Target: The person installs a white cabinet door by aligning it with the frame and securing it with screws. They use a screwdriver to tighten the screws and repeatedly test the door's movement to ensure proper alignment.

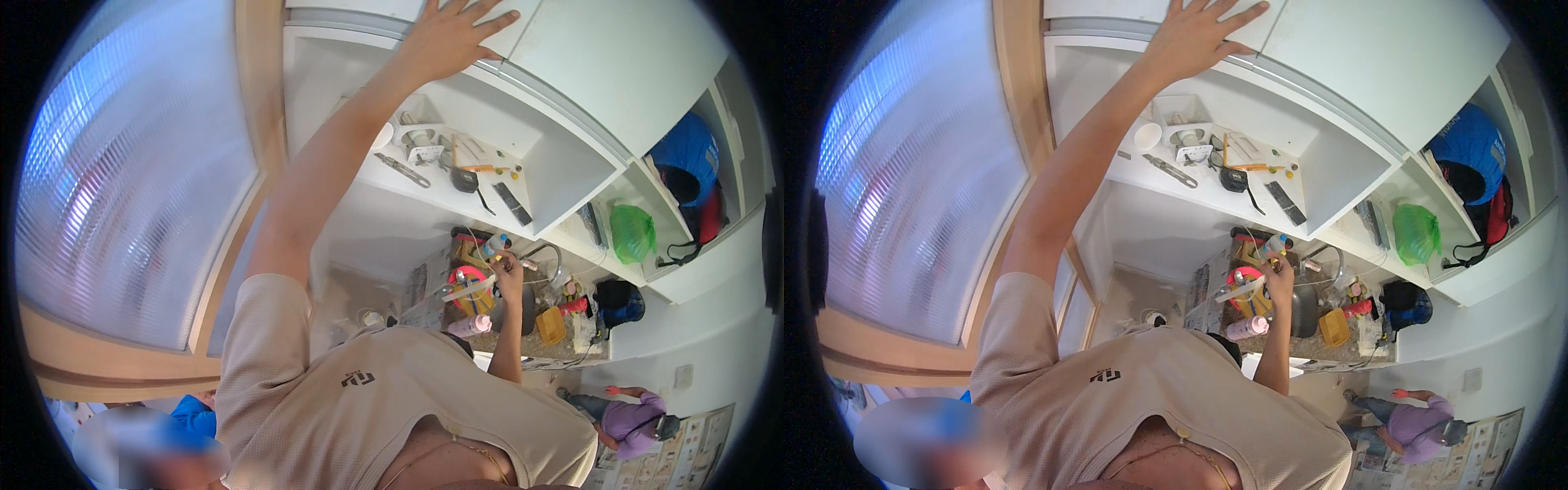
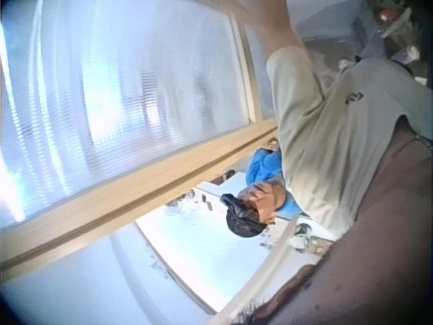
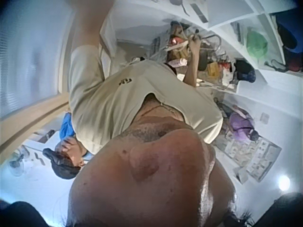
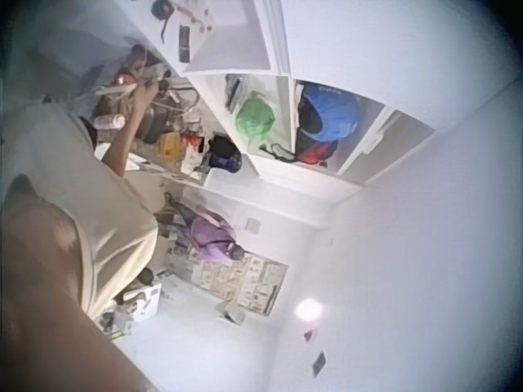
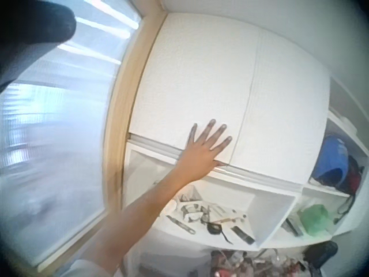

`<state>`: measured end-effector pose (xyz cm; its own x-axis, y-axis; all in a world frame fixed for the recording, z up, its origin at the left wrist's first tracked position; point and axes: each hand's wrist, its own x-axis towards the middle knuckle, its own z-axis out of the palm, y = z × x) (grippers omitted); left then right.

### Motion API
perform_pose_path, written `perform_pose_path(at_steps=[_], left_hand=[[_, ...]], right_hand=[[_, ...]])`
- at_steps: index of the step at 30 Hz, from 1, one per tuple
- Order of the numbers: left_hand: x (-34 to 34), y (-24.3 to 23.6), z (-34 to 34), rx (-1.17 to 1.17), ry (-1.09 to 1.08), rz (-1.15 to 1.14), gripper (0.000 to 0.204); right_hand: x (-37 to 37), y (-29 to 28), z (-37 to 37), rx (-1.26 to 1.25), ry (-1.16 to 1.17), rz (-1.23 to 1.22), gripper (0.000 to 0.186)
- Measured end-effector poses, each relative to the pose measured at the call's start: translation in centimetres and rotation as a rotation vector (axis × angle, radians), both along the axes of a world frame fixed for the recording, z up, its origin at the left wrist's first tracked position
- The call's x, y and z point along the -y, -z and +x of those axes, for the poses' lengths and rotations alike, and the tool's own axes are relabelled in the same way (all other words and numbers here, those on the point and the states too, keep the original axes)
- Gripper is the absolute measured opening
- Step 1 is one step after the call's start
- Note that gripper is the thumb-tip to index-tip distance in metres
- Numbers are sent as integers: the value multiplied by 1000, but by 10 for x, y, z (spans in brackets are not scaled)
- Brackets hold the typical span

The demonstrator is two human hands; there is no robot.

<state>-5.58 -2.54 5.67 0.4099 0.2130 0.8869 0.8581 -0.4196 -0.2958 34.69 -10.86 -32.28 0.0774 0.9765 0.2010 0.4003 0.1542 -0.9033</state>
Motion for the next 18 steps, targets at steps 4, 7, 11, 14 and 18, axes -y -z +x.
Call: perform_pose_path(at_steps=[4,7,11,14,18], left_hand=[[-10,1,5,-48,-122,3,78],[-10,0,9,-96,-224,-10,79],[-15,-2,12,-126,-275,-23,80],[-22,-1,10,-134,-289,-11,81],[-22,3,12,-156,-324,19,82]], right_hand=[[-5,-13,-6,-8,5,15,23],[-7,-12,-9,-77,-2,5,25],[-11,-6,-17,-114,-7,18,26],[-17,5,-15,-106,-15,30,24],[-12,-1,-22,-89,13,-23,25]])
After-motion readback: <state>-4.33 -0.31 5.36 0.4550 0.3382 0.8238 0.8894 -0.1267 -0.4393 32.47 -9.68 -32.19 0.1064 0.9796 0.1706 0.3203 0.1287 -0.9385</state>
